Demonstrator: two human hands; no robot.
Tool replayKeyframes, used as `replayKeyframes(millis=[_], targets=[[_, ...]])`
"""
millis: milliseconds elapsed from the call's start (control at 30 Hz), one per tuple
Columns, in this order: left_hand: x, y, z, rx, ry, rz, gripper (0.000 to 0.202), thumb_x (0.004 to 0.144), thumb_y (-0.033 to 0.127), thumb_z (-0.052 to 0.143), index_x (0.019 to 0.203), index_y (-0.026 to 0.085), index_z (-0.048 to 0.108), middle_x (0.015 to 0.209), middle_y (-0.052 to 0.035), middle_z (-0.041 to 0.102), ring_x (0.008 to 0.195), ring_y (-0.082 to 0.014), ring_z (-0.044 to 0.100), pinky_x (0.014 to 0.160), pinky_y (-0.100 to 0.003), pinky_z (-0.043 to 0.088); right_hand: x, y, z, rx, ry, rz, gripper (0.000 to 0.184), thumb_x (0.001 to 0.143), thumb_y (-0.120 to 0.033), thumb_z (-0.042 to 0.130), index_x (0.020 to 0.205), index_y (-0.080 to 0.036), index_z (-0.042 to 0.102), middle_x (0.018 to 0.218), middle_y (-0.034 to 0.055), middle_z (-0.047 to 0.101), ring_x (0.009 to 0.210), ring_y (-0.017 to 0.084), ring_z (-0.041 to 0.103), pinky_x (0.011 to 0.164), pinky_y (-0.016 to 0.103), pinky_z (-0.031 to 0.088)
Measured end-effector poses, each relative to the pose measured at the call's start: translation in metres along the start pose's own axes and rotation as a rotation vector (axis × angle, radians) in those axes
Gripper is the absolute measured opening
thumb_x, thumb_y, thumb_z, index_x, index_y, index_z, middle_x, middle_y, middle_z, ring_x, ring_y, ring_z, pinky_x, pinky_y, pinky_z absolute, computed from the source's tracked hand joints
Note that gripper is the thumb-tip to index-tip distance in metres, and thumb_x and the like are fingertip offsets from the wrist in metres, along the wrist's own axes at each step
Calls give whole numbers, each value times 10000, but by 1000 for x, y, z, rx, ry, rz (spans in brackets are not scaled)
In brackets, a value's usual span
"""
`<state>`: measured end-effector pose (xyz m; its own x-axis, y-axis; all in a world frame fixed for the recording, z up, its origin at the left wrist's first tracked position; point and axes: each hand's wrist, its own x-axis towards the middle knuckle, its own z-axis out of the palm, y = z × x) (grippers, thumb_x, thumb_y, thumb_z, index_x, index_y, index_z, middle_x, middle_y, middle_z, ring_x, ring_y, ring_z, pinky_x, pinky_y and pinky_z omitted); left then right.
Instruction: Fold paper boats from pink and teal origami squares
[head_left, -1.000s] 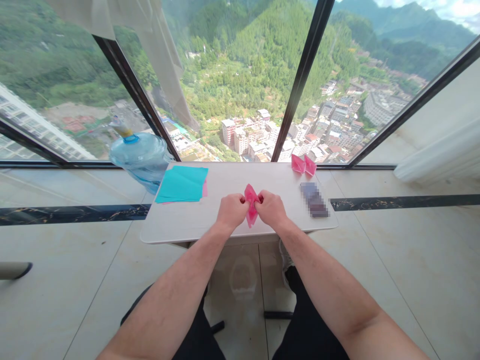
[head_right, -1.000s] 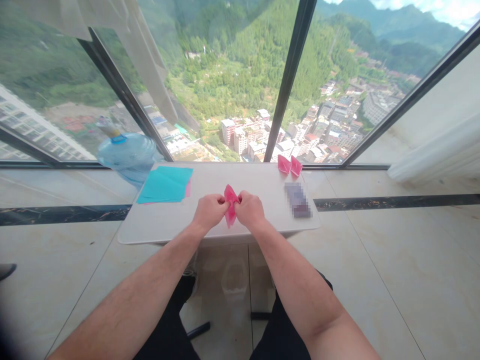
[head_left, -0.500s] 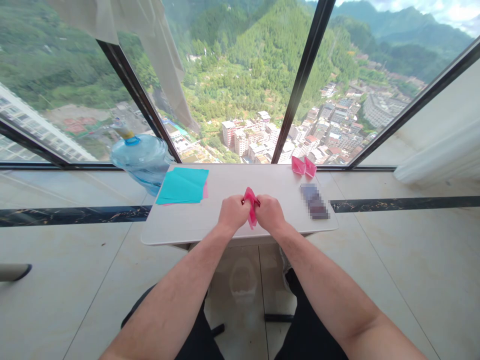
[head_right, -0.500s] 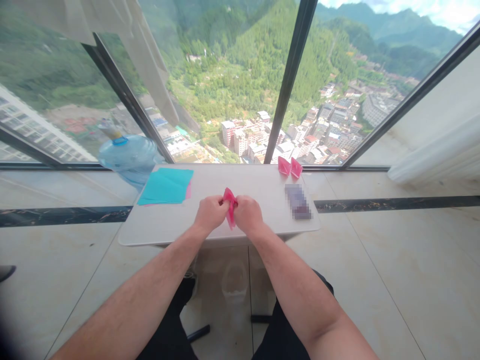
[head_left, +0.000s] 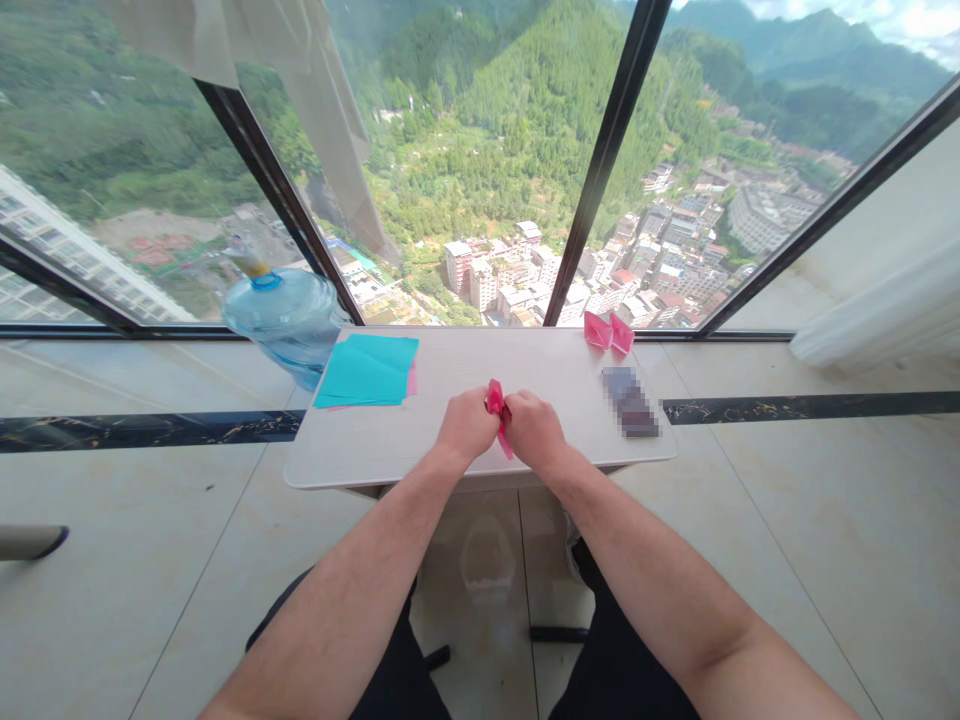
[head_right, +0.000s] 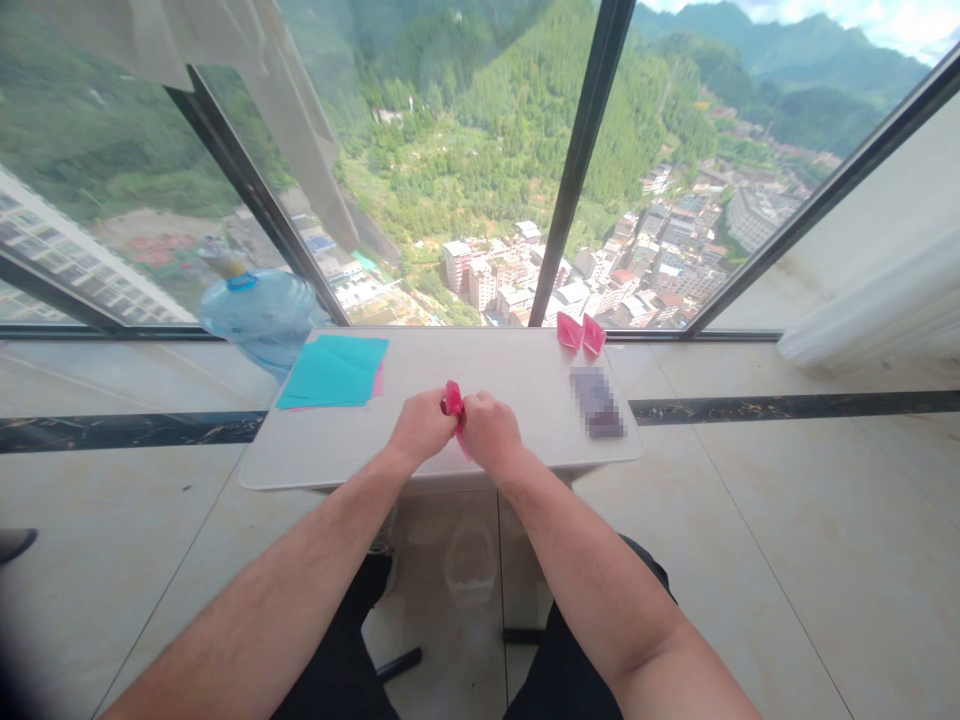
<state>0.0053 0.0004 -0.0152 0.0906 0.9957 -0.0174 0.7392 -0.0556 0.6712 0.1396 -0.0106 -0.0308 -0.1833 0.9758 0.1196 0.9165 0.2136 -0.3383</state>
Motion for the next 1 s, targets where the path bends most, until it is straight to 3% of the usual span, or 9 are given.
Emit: replayKeyframes(millis=[267, 400, 533, 633, 767, 1000], targets=[[6, -9, -4, -89, 7, -75, 121, 707, 155, 566, 695, 210, 673, 685, -4, 704, 703, -171, 632, 634, -242, 412, 3, -1, 4, 76, 33, 14, 245, 944, -207, 500, 766, -183, 668, 809, 62, 658, 697, 155, 557, 655, 277, 344], [7, -13, -4, -127, 35, -38, 161, 688, 129, 556, 717, 211, 692, 720, 6, 715, 707, -161, 628, 636, -238, 425, 4, 3, 2, 264, 51, 34, 248, 884, -198, 523, 667, -191, 644, 695, 28, 637, 658, 141, 528, 634, 261, 347], [9, -16, -7, -165, 80, -73, 183, 679, 116, 565, 756, 207, 705, 739, -3, 720, 708, -160, 636, 631, -236, 451, 6, 8, -3, 508, 26, 51, 202, 843, -239, 547, 790, -200, 738, 680, -6, 673, 639, 126, 553, 631, 238, 377], [11, -18, -8, -229, 141, -156, 257, 673, 113, 594, 895, 194, 694, 819, -21, 731, 708, -159, 658, 624, -230, 492, 8, 12, -5, 633, -14, 129, 221, 821, -310, 586, 863, -197, 772, 692, -10, 700, 642, 131, 583, 625, 234, 404], [15, -21, -7, -409, 223, -249, 477, 684, 103, 607, 1148, 211, 595, 949, -20, 716, 593, -114, 645, 541, -208, 519, 11, 16, -9, 687, -12, 220, 248, 787, -396, 635, 816, -185, 762, 658, 1, 700, 624, 142, 599, 596, 239, 415], [12, -14, -7, -477, 259, -192, 240, 726, 151, 590, 958, 215, 596, 826, 24, 656, 605, -116, 651, 518, -198, 539, 11, 16, -13, 706, 33, 308, 145, 751, -300, 606, 677, -203, 685, 570, -14, 670, 572, 137, 618, 566, 229, 418]])
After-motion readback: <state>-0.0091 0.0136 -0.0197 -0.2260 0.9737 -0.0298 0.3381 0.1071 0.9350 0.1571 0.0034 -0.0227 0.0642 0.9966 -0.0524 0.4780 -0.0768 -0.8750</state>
